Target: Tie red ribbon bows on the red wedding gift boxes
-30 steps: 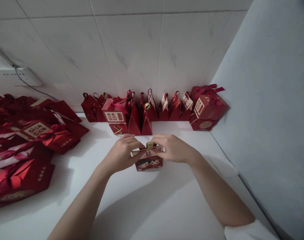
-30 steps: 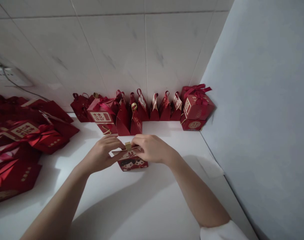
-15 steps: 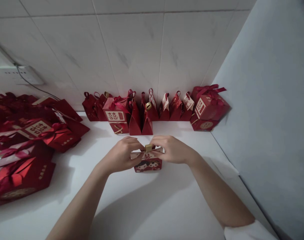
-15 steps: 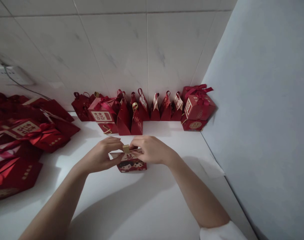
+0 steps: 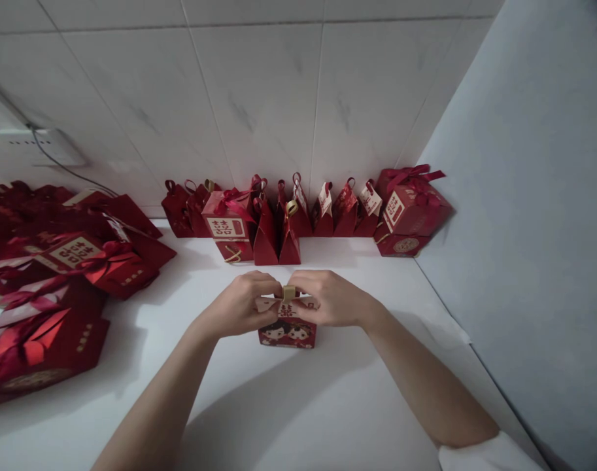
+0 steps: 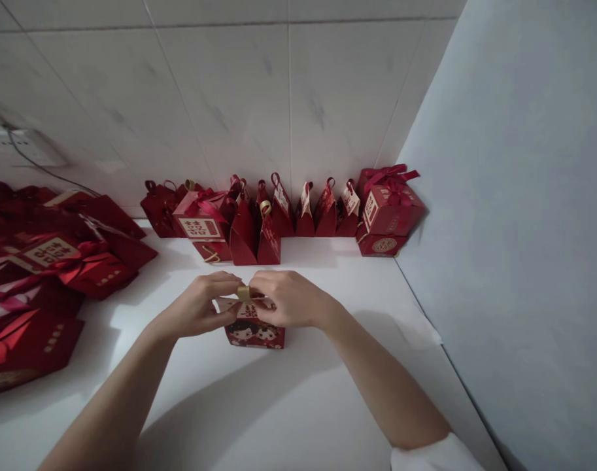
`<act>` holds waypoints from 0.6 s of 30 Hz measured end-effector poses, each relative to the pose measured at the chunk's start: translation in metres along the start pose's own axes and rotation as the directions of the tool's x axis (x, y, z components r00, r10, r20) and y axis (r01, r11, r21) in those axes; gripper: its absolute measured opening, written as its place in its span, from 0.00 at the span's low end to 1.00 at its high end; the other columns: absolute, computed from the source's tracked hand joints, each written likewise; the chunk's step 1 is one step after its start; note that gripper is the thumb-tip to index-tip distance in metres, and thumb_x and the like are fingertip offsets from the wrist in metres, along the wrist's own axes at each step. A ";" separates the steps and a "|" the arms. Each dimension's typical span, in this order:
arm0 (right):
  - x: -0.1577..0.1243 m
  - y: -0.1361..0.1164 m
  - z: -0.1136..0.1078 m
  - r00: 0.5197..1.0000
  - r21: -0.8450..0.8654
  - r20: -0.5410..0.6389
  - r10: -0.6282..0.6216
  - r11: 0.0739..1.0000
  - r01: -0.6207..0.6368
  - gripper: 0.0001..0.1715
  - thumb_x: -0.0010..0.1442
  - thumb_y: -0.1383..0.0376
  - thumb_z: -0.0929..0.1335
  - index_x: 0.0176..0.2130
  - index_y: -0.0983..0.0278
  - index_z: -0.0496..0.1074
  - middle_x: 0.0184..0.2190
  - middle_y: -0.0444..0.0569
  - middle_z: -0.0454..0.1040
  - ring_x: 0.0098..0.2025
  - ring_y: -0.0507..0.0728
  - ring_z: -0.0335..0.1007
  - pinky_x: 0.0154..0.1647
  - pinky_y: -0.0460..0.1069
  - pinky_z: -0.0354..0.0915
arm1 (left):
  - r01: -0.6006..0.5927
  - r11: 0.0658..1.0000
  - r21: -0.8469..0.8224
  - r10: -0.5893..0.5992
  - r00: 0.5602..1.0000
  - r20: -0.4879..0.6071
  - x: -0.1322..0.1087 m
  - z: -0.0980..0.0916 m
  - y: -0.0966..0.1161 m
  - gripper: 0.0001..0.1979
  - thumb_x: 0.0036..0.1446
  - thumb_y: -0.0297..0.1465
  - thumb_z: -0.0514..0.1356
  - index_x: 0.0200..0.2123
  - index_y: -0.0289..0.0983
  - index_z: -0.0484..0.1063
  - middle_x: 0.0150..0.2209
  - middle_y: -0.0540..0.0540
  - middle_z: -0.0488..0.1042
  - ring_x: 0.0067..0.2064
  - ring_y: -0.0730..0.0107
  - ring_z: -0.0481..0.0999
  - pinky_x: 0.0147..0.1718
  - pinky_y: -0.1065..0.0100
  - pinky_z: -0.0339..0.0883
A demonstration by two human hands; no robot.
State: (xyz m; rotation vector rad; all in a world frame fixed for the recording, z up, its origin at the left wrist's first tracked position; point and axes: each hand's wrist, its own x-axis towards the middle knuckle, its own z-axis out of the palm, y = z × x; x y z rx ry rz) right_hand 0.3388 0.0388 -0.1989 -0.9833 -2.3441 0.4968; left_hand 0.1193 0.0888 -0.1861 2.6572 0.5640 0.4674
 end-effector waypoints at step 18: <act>0.005 -0.010 0.006 0.943 0.271 -0.300 0.145 0.961 -0.061 0.08 0.60 0.63 0.72 0.30 0.63 0.74 0.27 0.43 0.74 0.29 0.50 0.68 0.32 0.46 0.62 | -0.025 0.990 -0.139 0.011 0.995 -0.101 0.006 0.009 0.005 0.16 0.63 0.36 0.59 0.25 0.34 0.75 0.23 0.46 0.73 0.26 0.72 0.68 0.29 0.68 0.61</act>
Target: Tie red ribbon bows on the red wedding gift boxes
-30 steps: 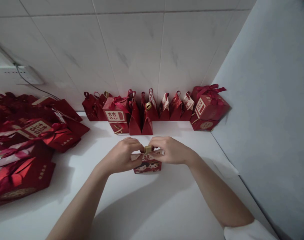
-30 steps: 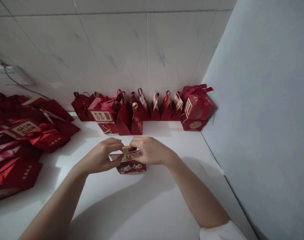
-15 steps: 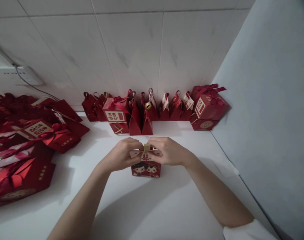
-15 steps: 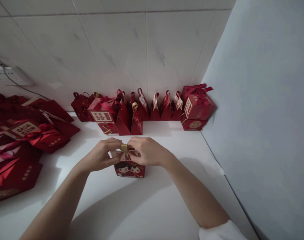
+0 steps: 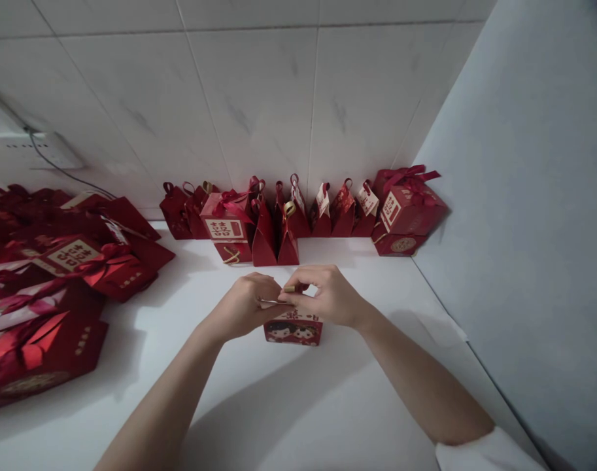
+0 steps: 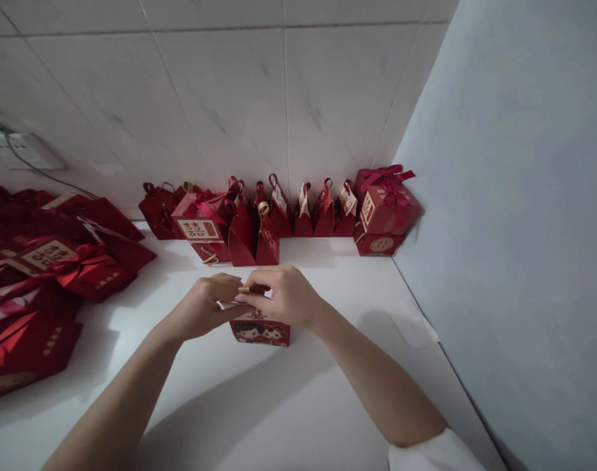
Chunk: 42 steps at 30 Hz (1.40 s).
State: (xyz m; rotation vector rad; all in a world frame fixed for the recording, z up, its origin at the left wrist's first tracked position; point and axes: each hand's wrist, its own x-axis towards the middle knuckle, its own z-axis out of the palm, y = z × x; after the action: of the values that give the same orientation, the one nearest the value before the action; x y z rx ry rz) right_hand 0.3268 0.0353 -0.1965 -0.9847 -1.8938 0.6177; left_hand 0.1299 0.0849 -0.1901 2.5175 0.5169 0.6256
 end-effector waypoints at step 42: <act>-0.008 0.015 -0.081 0.691 0.383 -0.644 0.327 0.920 -0.079 0.13 0.53 0.57 0.76 0.30 0.61 0.73 0.25 0.43 0.74 0.26 0.54 0.75 0.30 0.50 0.73 | 0.260 0.578 -0.774 -0.139 0.966 0.220 -0.005 0.017 -0.016 0.34 0.57 0.33 0.64 0.65 0.42 0.57 0.66 0.37 0.59 0.64 0.50 0.63 0.59 0.54 0.65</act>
State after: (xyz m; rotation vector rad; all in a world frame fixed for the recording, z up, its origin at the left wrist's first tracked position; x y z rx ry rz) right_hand 0.4055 0.0394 -0.1719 -1.0264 -0.9660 0.5549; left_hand 0.1301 0.0894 -0.2134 1.5835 0.3451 0.4456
